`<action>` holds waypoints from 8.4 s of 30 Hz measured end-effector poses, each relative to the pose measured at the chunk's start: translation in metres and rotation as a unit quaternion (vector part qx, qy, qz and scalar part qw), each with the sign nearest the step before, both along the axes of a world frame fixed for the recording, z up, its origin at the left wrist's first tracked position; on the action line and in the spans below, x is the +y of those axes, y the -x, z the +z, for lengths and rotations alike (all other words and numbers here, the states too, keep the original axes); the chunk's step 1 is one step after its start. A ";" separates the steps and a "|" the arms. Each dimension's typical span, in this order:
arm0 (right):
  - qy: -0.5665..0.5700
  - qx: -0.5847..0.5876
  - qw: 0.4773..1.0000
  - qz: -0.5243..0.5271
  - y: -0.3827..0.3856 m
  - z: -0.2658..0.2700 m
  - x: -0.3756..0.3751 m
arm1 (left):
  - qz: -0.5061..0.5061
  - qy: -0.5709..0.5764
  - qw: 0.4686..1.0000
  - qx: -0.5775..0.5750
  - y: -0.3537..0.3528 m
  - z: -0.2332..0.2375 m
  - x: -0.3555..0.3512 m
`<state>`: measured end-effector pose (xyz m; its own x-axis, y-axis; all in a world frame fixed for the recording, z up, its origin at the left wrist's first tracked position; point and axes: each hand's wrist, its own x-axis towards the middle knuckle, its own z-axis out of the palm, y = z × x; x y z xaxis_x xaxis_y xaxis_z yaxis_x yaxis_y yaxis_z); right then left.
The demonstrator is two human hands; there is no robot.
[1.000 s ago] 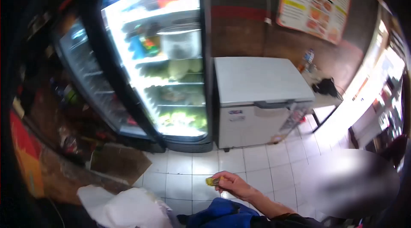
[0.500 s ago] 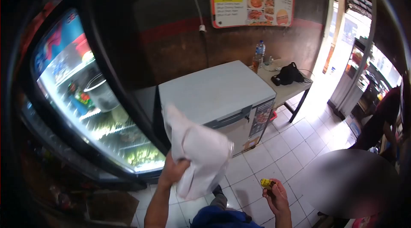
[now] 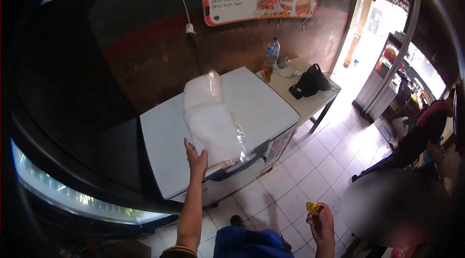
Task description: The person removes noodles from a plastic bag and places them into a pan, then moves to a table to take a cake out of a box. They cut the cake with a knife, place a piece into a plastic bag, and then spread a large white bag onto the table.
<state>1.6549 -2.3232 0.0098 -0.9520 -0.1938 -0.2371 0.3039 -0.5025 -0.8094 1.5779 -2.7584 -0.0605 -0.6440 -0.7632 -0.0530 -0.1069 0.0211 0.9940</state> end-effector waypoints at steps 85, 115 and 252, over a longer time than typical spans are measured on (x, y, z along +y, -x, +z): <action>0.039 -0.010 0.952 0.303 0.304 -0.014 -0.157 | 0.005 0.443 0.879 -0.177 0.042 -0.053 0.013; 0.061 -0.020 0.957 0.284 0.291 0.002 -0.159 | 0.243 -0.371 0.810 0.384 -0.014 -0.058 -0.087; 0.121 0.210 0.970 0.008 0.384 -0.038 -0.060 | -0.352 0.020 0.919 0.177 0.516 0.049 0.168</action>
<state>1.2705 -2.3836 -0.0281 -0.9514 -0.2108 0.2245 -0.0174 -0.6911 -0.7226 1.0620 -2.5900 -0.0117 -0.9502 -0.1477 0.2745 0.2779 -0.0024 0.9606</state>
